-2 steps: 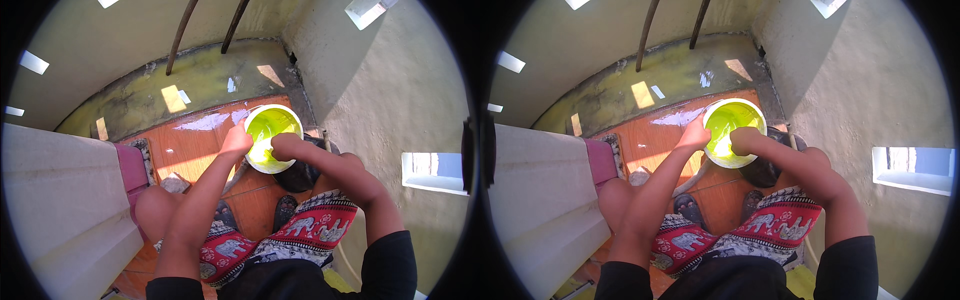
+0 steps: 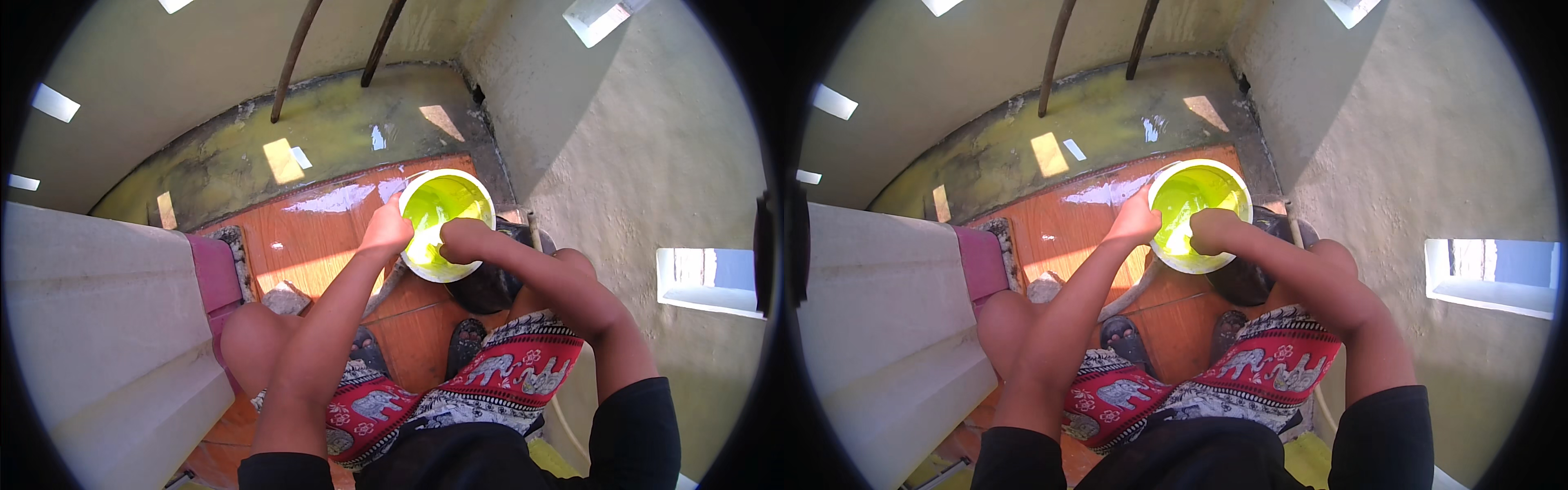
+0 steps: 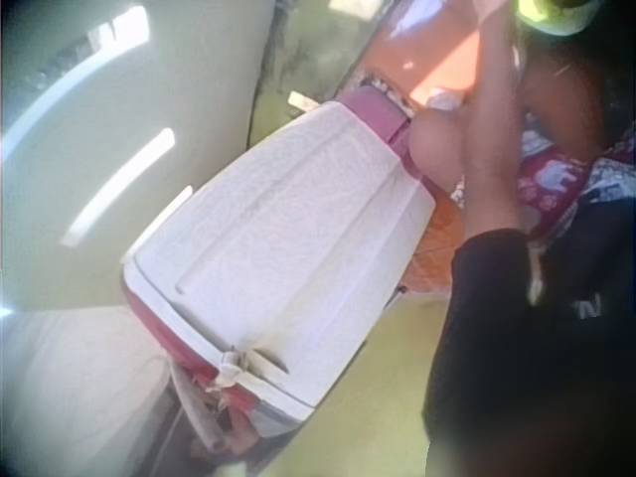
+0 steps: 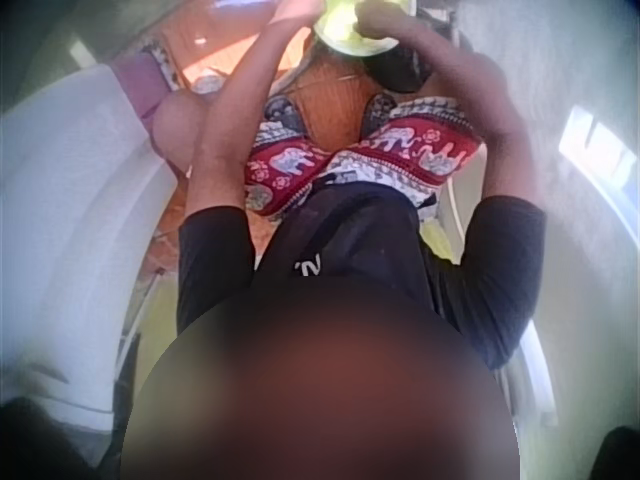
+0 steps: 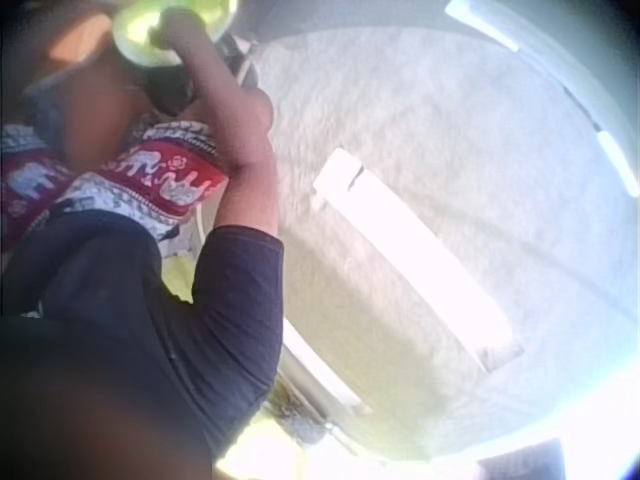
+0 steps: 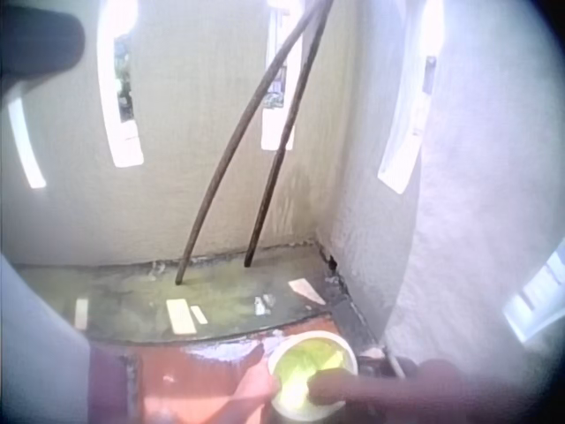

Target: The person sits on the floor and stirs green paint in a bucket with a small spatula. They then carry the bucket to another area, add water from a hose, and continue mixing the paint.

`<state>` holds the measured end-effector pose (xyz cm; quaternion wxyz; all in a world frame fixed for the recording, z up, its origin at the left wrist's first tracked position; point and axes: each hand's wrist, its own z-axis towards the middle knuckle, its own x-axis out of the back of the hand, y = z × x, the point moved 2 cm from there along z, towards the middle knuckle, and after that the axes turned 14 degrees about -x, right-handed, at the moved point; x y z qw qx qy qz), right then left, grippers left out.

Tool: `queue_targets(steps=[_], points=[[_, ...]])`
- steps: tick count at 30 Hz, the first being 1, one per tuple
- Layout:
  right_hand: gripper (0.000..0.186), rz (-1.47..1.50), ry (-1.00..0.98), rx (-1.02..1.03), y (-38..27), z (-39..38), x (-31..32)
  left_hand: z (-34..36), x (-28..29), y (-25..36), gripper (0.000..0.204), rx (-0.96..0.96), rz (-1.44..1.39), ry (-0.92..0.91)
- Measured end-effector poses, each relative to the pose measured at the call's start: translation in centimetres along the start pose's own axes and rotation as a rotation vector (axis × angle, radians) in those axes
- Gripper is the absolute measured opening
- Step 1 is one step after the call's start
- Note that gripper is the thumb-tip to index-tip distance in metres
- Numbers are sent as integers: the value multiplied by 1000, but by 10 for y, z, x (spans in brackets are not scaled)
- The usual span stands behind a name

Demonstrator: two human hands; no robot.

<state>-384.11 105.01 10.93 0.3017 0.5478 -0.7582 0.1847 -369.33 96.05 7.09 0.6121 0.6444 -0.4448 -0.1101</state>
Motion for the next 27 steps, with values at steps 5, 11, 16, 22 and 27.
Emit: queue_targets(steps=[5, 11, 16, 22, 27], points=[[30, 446, 70, 84, 11, 30, -15, 4, 1, -1, 55, 47, -4, -45], [21, 118, 519, -18, 32, 70, -29, 8, 2, 4, 55, 10, 6, -46], [13, -19, 608, 135, 22, 63, -50, 11, 3, -5, 56, 46, -28, -25], [25, 148, 137, 69, -1, 61, -55, 17, 0, -16, 54, -9, 36, -25], [30, 601, 282, -43, -8, 76, -31, 21, 1, -15, 49, 45, 1, -51]])
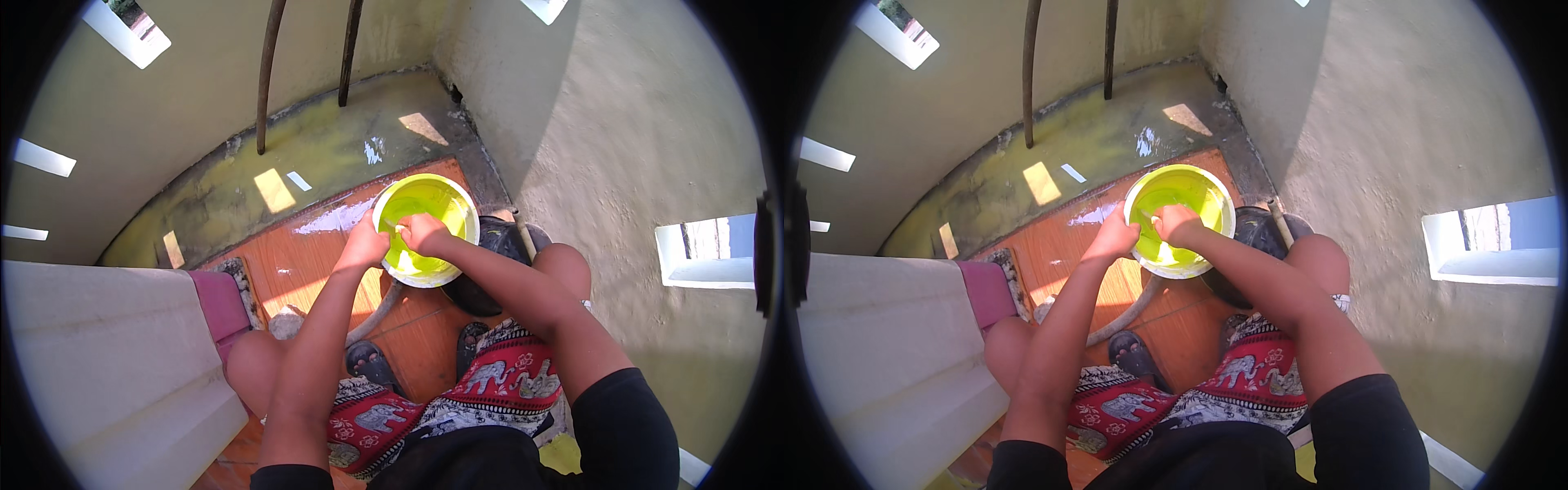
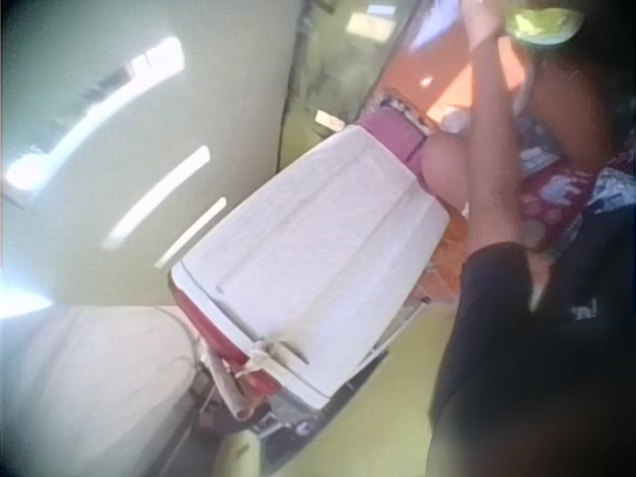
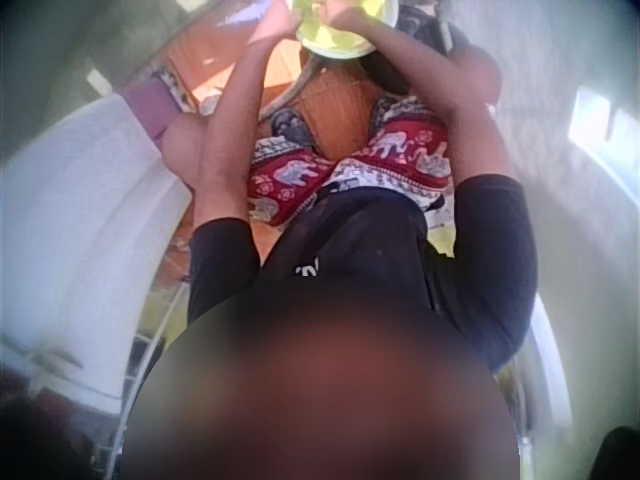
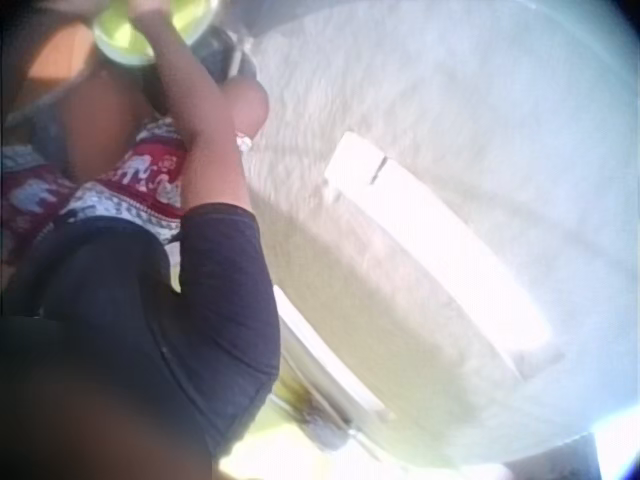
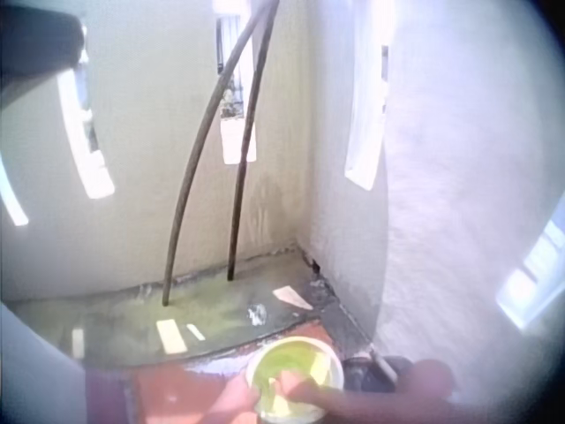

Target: The person sits on the floor and stirs green paint in a bucket with a small spatula. They then carry the bucket to another area, add water from a hose, and continue mixing the paint.

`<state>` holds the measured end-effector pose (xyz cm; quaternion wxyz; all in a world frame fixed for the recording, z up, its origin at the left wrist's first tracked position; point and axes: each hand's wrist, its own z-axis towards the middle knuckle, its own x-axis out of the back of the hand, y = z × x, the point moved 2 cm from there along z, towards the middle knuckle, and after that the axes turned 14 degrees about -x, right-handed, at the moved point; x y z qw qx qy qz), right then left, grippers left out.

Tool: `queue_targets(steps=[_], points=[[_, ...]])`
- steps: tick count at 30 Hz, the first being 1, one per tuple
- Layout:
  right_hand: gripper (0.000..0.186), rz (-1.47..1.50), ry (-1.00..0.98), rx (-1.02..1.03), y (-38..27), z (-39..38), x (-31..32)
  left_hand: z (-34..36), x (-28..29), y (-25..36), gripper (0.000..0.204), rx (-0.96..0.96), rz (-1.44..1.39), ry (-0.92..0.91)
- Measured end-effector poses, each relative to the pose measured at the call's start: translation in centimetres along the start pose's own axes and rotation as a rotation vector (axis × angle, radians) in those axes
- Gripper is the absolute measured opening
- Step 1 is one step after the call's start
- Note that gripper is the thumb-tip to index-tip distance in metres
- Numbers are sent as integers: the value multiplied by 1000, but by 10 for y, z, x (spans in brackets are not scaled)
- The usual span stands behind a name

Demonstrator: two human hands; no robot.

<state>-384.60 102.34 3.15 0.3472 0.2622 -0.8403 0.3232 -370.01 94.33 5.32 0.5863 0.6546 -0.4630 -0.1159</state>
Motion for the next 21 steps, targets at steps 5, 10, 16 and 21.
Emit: queue_targets(steps=[5, 10, 16, 21], points=[[22, -318, 210, 20, 9, 18, 19, -3, 5, 1, 48, 58, -18, 5], [23, -557, -45, 0, 27, 8, 17, 0, 10, -7, 48, 58, -2, 38], [27, -219, -209, 3, 4, -6, -10, 9, 3, -5, 45, 37, 34, -12], [25, -182, 85, -3, 8, 18, 16, 10, 5, -8, 45, 60, 43, -7]])
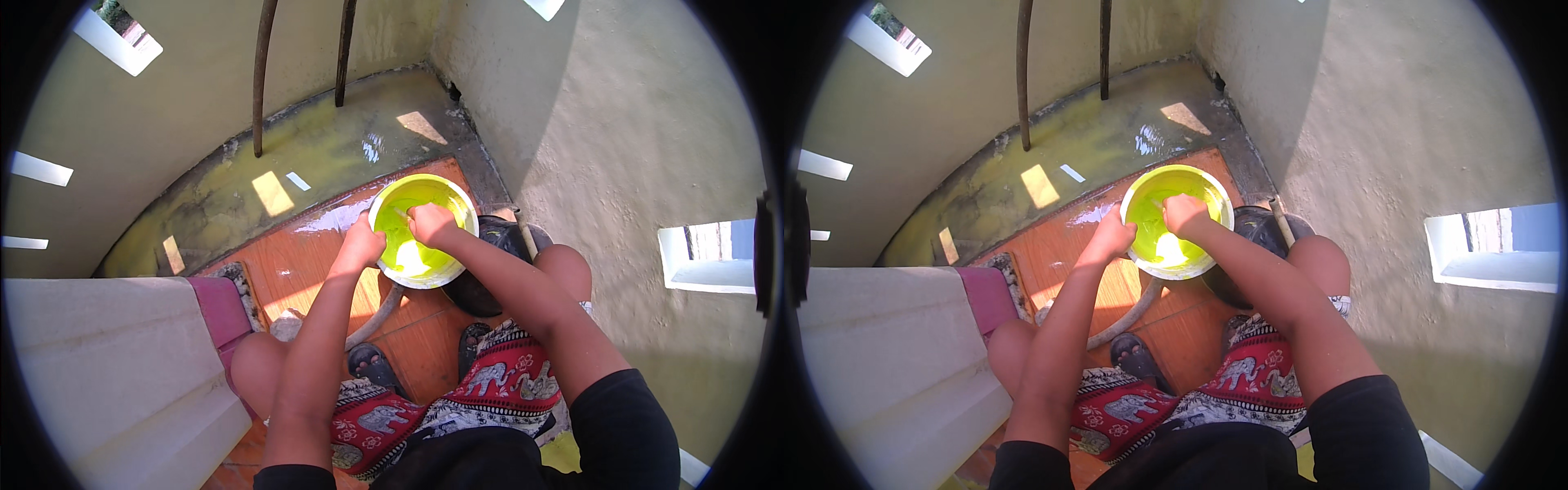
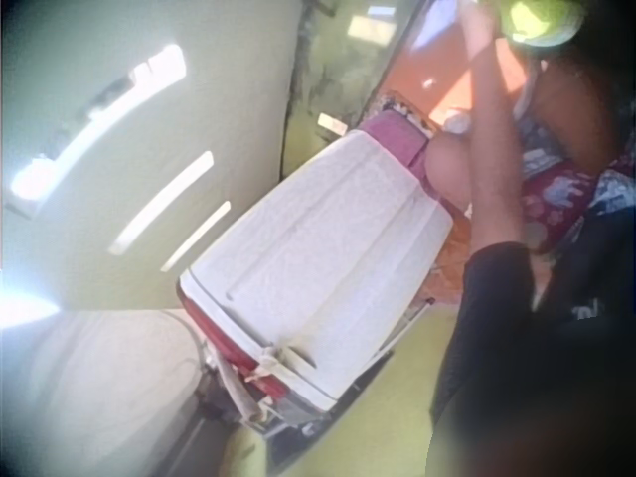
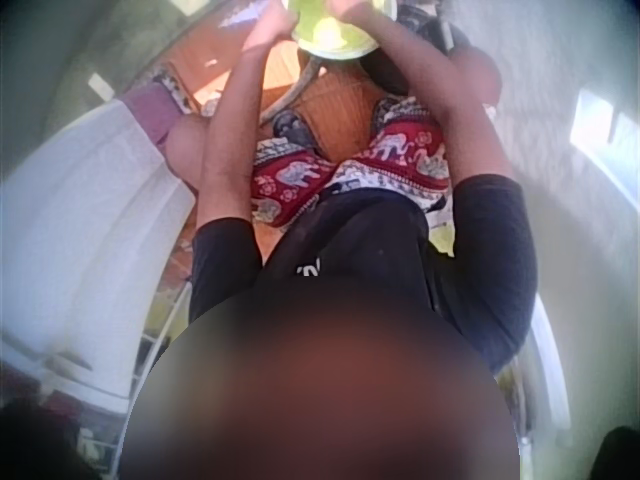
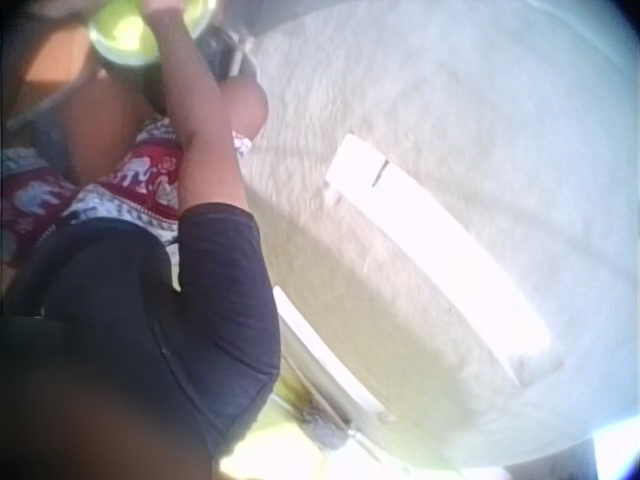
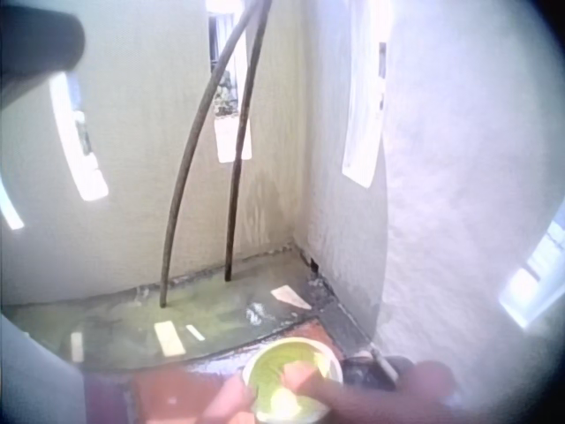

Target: The person sits on the floor and stirs green paint in a bucket with a small spatula. They then carry the bucket to another area, add water from a hose, and continue mixing the paint.

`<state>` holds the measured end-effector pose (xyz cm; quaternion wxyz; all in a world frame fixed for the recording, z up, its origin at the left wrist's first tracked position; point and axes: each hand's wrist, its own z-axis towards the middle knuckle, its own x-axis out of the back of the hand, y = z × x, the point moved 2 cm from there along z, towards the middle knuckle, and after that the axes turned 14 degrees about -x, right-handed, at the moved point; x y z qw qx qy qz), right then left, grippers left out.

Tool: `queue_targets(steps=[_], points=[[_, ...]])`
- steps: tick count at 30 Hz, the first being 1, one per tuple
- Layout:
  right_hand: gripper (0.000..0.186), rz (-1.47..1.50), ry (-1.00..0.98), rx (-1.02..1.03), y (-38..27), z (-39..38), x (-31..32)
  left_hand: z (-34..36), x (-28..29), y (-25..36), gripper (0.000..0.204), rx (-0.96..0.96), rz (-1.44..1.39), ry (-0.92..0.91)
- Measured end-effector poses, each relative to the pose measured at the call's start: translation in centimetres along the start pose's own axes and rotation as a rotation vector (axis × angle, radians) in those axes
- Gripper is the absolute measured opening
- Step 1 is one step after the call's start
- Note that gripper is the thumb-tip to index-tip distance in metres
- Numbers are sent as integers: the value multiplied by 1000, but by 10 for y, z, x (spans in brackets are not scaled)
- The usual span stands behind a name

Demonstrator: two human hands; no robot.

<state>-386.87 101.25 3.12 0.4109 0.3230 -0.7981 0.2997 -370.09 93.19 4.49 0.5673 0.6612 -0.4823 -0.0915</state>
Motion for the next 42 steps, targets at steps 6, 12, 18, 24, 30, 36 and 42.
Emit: queue_targets(steps=[6, 12, 18, 24, 30, 36, 42], points=[[24, -305, -78, 50, 20, -5, -8, 0, 5, -7, 42, -57, 60, 16], [30, 80, -373, 52, 11, -7, -25, 1, 3, 0, 41, -43, -36, 6], [29, 16, -264, 54, -1, -1, 48, 0, 23, 18, 40, -86, 72, 16], [33, -57, -108, -29, -11, -25, 122, 3, 30, 26, 43, -84, 116, 30], [28, 5, -49, 44, -12, -37, 150, 9, 25, 18, 42, -74, 133, 16], [26, 102, -93, 65, -6, -37, 164, 11, 21, 14, 42, -71, 122, 21], [26, 69, -81, 42, -2, -30, 156, 9, 24, 21, 41, -78, 197, 11]])
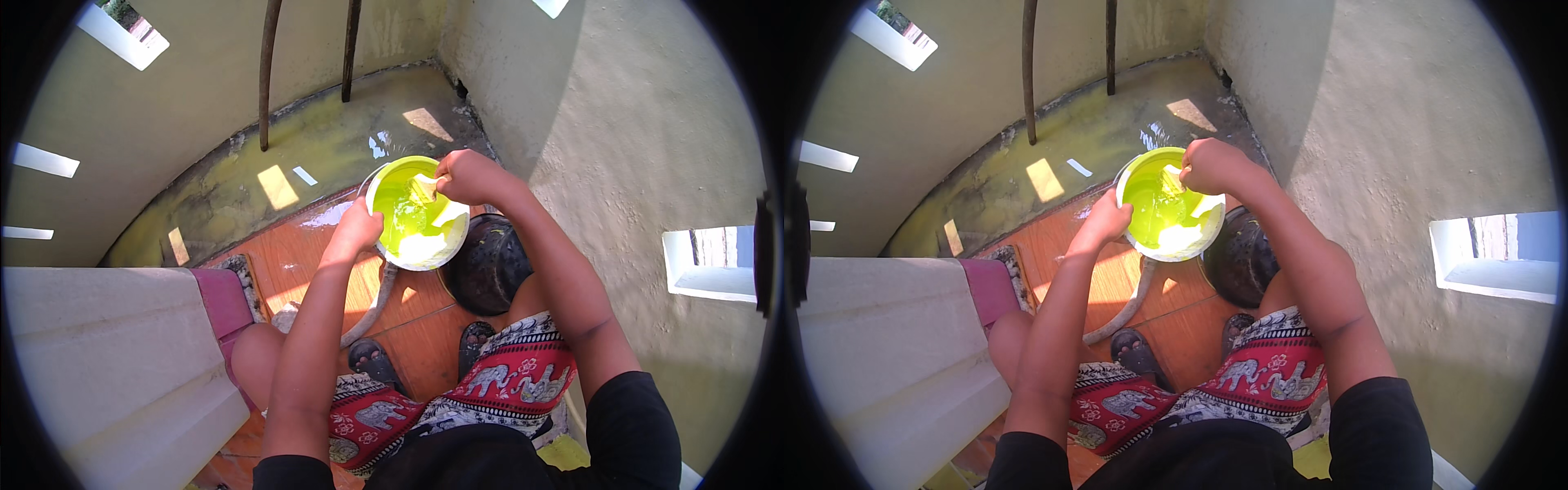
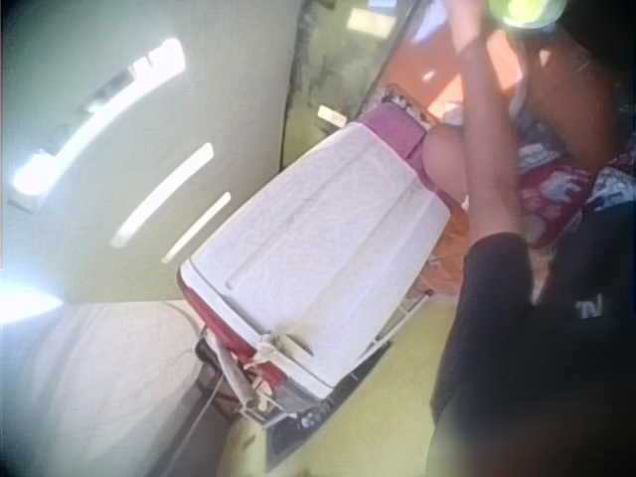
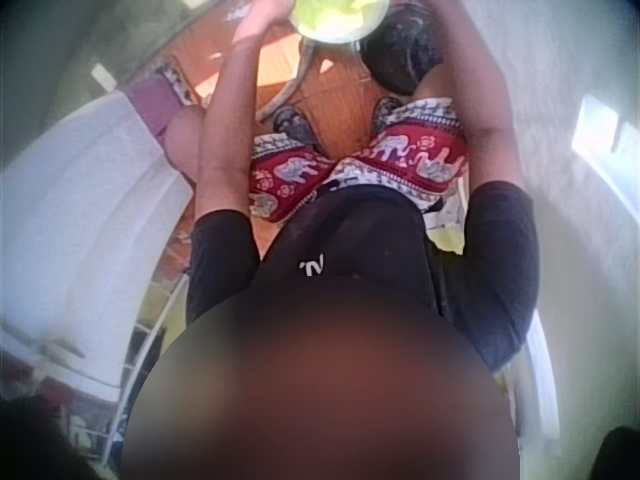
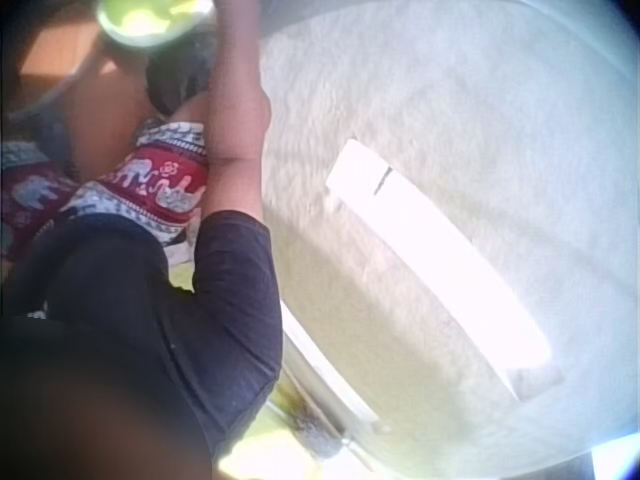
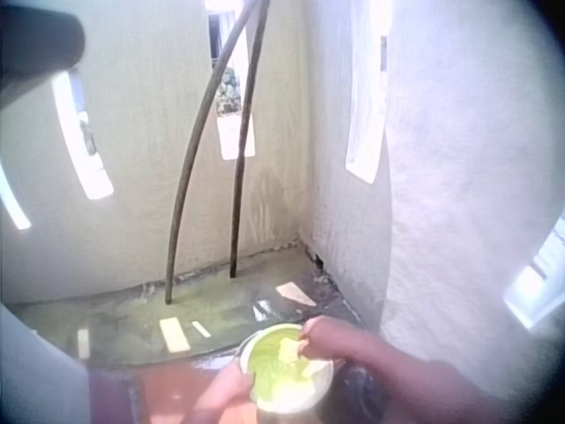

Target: The person sits on the floor and stirs green paint in a bucket with a small spatula. They then carry the bucket to another area, add water from a hose, and continue mixing the paint.

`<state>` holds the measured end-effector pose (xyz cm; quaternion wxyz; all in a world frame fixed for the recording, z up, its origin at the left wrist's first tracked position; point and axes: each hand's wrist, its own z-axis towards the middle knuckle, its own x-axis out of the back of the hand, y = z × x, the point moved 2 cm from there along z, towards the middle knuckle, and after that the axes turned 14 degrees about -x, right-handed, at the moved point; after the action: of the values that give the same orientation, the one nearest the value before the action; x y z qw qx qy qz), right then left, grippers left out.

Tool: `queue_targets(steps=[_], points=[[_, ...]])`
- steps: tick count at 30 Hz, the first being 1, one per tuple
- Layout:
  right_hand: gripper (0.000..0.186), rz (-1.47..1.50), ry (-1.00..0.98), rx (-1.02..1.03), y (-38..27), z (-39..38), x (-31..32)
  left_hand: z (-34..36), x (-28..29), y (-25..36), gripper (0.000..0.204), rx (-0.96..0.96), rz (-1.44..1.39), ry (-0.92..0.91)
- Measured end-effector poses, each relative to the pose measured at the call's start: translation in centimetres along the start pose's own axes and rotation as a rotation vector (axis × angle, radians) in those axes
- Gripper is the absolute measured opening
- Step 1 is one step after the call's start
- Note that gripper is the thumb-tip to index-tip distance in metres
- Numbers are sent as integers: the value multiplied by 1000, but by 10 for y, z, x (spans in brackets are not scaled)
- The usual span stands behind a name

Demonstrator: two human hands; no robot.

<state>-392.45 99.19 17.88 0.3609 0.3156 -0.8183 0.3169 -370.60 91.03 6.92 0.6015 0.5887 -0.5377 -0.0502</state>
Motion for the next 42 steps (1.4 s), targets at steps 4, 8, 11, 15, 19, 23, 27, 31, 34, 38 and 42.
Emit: queue_targets(steps=[4, 8, 11, 15, 19, 23, 27, 31, 34, 38, 42], points=[[27, -171, -15, -72, 2, 17, -45, -2, -1, 1, 42, 105, -148, -12], [22, -320, 64, 26, 9, 34, -119, -5, -2, 3, 40, 30, -132, 49], [20, -285, 229, 50, 22, 36, -162, -8, -2, 3, 41, 0, -83, 53], [20, -245, 122, 81, 19, 33, -184, -15, 0, 5, 43, -25, -77, 70], [22, -153, -57, 57, 3, 21, -188, -17, 0, 8, 45, -21, -99, 65], [26, -31, -123, 27, -7, 23, -183, -18, -3, 11, 44, -37, -85, 46], [26, 94, -88, 24, -9, 30, -171, -18, -3, 11, 43, -39, -84, 15], [25, 119, 37, 25, -2, 41, -152, -20, -2, 10, 43, -41, -91, 2], [23, 3, 161, 17, 7, 52, -142, -20, 0, 10, 43, -50, -99, 9], [20, -199, 257, 56, 19, 57, -144, -19, 1, 8, 44, -44, -94, 7], [20, -333, 109, 78, 20, 47, -154, -17, 0, 1, 43, -19, -123, 21]])
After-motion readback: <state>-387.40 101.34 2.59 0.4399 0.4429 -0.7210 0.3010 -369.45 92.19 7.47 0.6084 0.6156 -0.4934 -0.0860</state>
